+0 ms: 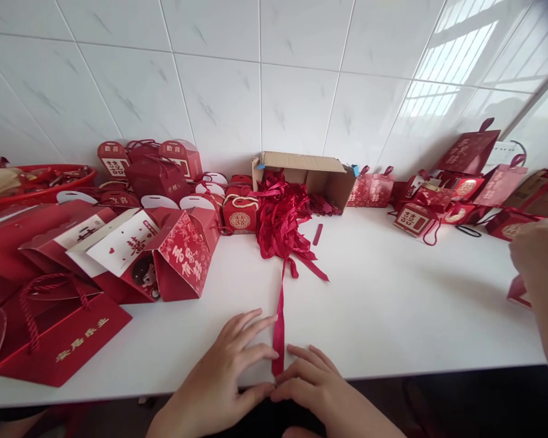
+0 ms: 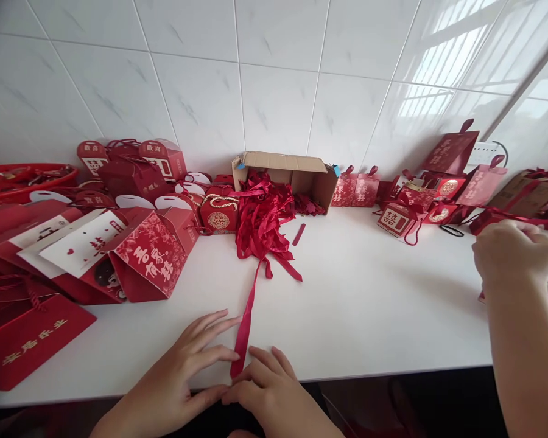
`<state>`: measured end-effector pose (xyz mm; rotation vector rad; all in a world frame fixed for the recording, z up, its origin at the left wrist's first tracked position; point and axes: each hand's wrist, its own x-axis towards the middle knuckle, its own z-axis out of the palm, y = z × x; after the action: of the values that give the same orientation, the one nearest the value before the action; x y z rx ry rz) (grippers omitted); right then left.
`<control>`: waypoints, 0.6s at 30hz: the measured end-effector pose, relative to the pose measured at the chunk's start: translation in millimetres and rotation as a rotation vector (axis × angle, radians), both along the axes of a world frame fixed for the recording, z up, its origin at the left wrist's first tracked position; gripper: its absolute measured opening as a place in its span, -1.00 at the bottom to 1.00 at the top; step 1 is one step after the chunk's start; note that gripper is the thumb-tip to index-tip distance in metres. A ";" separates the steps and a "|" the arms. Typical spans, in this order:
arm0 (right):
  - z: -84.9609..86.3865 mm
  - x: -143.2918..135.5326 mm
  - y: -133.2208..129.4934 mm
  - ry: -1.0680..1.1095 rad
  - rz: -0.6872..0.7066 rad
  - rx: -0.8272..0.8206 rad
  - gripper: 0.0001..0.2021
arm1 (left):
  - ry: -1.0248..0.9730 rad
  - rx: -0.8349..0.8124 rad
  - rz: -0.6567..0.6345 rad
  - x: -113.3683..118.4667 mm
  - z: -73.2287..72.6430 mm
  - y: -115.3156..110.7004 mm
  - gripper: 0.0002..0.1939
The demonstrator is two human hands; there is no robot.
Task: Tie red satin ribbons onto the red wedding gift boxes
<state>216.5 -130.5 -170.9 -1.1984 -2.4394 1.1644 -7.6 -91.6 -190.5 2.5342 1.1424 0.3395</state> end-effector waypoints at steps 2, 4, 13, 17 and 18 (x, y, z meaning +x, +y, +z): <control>3.8 0.9 0.9 -0.009 0.004 -0.026 -0.73 | 0.017 -0.059 -0.048 0.1 3.8 -0.1 -0.59; 7.0 1.2 1.8 -0.013 0.014 -0.049 -0.78 | 0.032 -0.093 -0.091 1.4 5.4 0.7 -0.44; 5.8 17.1 -9.5 0.190 -0.316 -0.023 -0.89 | -0.029 0.123 -0.154 4.4 -8.3 -0.9 -0.72; -1.5 16.3 -7.6 0.363 -0.344 0.014 -0.78 | -0.283 0.198 -0.126 6.3 -8.7 -13.8 -0.78; -4.0 13.5 -6.5 0.417 -0.309 0.011 -0.75 | -0.373 0.199 -0.131 8.6 -8.7 -17.2 -0.82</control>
<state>230.0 -136.9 -174.9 -1.1410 -1.8798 1.1657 1.1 -108.8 -199.2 2.5449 0.8315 0.8864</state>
